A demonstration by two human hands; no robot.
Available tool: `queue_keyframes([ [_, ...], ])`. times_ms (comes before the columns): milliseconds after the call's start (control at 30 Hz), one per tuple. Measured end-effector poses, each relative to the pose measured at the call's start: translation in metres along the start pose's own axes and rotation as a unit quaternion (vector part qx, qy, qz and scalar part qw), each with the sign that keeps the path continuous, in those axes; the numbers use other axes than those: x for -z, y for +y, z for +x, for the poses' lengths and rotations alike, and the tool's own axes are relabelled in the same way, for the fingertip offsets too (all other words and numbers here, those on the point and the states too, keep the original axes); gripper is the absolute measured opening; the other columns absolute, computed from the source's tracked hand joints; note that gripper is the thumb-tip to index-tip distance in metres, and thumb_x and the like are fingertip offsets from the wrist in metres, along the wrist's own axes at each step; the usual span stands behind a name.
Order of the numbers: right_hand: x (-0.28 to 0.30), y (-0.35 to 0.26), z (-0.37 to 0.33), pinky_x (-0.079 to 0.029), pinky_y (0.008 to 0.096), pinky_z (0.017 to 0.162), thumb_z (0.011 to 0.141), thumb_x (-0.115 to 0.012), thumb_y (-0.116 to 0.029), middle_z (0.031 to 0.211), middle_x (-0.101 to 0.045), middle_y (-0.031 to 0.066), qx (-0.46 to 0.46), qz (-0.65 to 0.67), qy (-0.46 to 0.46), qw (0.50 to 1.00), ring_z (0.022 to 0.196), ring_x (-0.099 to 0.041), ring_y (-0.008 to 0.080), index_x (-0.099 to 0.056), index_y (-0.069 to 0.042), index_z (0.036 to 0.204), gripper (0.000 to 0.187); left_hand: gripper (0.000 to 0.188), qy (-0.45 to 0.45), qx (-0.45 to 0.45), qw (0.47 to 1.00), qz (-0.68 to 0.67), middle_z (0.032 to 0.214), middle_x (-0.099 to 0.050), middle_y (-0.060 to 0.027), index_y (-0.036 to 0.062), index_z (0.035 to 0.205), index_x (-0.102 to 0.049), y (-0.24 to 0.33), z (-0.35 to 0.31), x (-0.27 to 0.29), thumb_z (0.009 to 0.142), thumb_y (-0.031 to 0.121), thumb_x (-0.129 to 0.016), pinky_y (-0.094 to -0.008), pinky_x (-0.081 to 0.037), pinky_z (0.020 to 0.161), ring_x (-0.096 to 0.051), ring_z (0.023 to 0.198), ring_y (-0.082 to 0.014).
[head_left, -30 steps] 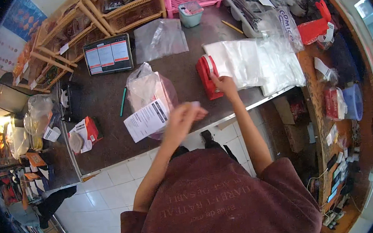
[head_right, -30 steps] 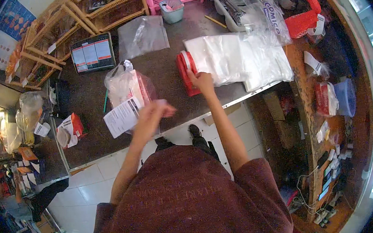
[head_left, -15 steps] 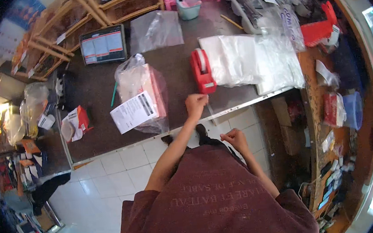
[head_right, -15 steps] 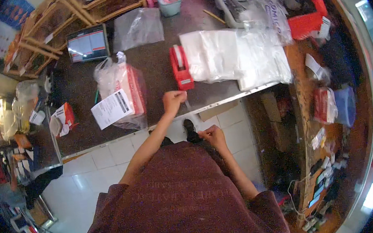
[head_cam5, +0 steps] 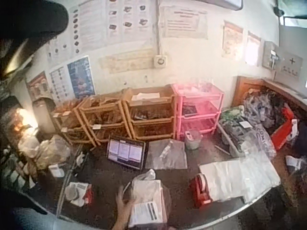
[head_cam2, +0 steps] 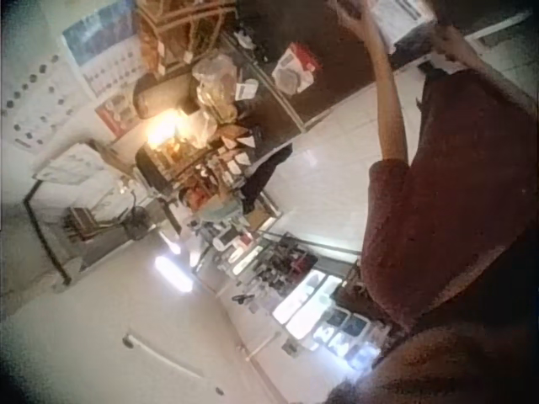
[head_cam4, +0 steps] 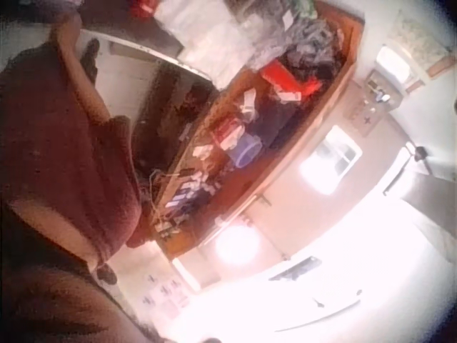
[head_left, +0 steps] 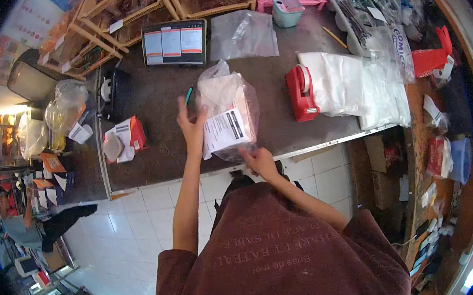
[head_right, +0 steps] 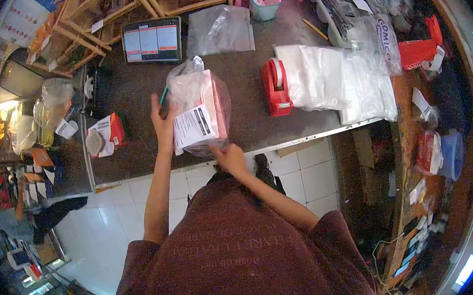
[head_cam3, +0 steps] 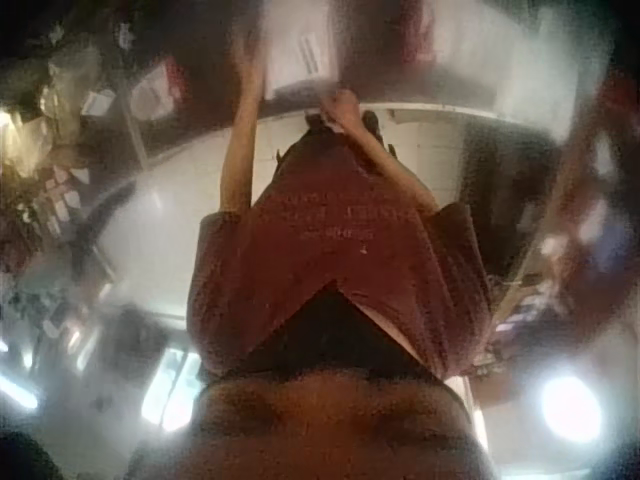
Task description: The person checks order receipts, closes food boxes, and places them into plastic bags. The person then seals the bags using tape, attaches the receipts, and sets the packaged orders on the pickup counter.
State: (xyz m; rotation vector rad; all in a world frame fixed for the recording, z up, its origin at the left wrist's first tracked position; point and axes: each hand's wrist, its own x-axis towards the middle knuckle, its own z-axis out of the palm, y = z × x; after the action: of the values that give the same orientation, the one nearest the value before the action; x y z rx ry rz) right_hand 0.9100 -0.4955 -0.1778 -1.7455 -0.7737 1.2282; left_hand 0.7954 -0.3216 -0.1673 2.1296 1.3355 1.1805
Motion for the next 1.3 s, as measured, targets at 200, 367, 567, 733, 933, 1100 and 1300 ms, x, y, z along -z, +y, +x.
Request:
queue_keyframes([
  [200, 0.06, 0.012, -0.009, -0.037, 0.0258, 0.037, 0.078, -0.054, -0.039, 0.044, -0.05, 0.0053, -0.067, -0.114, 0.078, 0.988, 0.037, -0.047, 0.01, -0.058, 0.0, 0.061, 0.043, 0.074, -0.162, -0.019, 0.972, -0.171, 0.116, -0.033, -0.0145, 0.0064, 0.126, -0.026, 0.013, 0.058, 0.004, 0.065, 0.019, -0.067, -0.0374, -0.025, 0.093, -0.033, 0.107, -0.0304],
  [367, 0.081, -0.073, -0.025, -0.043, 0.0297, 0.056, 0.072, -0.062, -0.024, 0.076, -0.057, 0.0147, 0.108, -0.236, 0.145, 0.955, 0.067, -0.057, 0.0225, -0.055, -0.001, 0.089, 0.03, 0.021, -0.313, -0.261, 0.907, -0.103, 0.113, -0.04, -0.0139, 0.0061, 0.089, -0.052, 0.112, 0.032, -0.035, 0.068, 0.007, -0.055, -0.0468, -0.009, 0.1, -0.028, 0.115, -0.0327],
  [567, 0.157, -0.073, -0.08, -0.041, 0.0336, 0.067, 0.077, -0.047, -0.02, 0.083, -0.054, 0.0112, 0.223, -0.175, 0.291, 0.914, 0.074, -0.051, 0.0246, -0.052, -0.001, 0.089, 0.022, 0.02, -0.263, -0.47, 0.838, -0.093, 0.113, -0.037, -0.0127, 0.0115, 0.09, -0.055, 0.267, -0.006, 0.011, 0.071, 0.018, -0.057, -0.0559, -0.009, 0.096, -0.026, 0.115, -0.0354],
  [733, 0.307, -0.079, -0.138, -0.039, 0.0295, 0.072, 0.083, -0.034, -0.048, 0.083, -0.055, 0.0126, -0.082, -0.077, 0.466, 0.878, 0.08, -0.05, 0.0186, -0.053, -0.003, 0.096, 0.05, 0.033, -0.371, -0.422, 0.799, -0.214, 0.12, -0.029, -0.0124, 0.0131, 0.109, -0.049, 0.309, 0.0, -0.012, 0.078, 0.023, -0.052, -0.0514, -0.013, 0.097, -0.024, 0.116, -0.0347],
  [933, 0.504, -0.001, -0.131, -0.037, 0.0266, 0.073, 0.077, -0.053, -0.044, 0.089, -0.054, 0.0052, 0.072, 0.072, 0.564, 0.82, 0.082, -0.047, 0.0141, -0.057, 0.001, 0.09, 0.047, 0.03, -0.449, -0.157, 0.85, -0.227, 0.113, -0.038, -0.013, 0.006, 0.11, -0.047, 0.284, -0.016, -0.047, 0.081, 0.014, -0.047, -0.035, -0.028, 0.092, -0.036, 0.11, -0.0263],
  [1100, 0.704, 0.057, -0.113, -0.043, 0.0314, 0.068, 0.076, -0.051, -0.045, 0.077, -0.06, 0.0108, -0.007, -0.261, 0.515, 0.817, 0.078, -0.056, 0.0206, -0.059, -0.001, 0.089, 0.047, 0.025, -0.413, -0.076, 0.888, -0.185, 0.105, -0.044, -0.011, 0.0035, 0.105, -0.05, 0.277, -0.021, -0.055, 0.081, 0.01, -0.046, -0.0306, -0.031, 0.088, -0.042, 0.102, -0.0236],
  [1300, 0.653, 0.037, -0.012, -0.042, 0.0352, 0.063, 0.074, -0.055, -0.018, 0.08, -0.054, 0.0122, -0.005, -0.56, 0.649, 0.515, 0.069, -0.052, 0.025, -0.052, 0.001, 0.094, 0.027, 0.023, -0.359, -0.025, 0.922, -0.142, 0.102, -0.047, -0.0107, 0.0041, 0.103, -0.051, 0.273, -0.033, -0.054, 0.081, 0.009, -0.046, -0.0299, -0.035, 0.083, -0.047, 0.096, -0.0236],
])
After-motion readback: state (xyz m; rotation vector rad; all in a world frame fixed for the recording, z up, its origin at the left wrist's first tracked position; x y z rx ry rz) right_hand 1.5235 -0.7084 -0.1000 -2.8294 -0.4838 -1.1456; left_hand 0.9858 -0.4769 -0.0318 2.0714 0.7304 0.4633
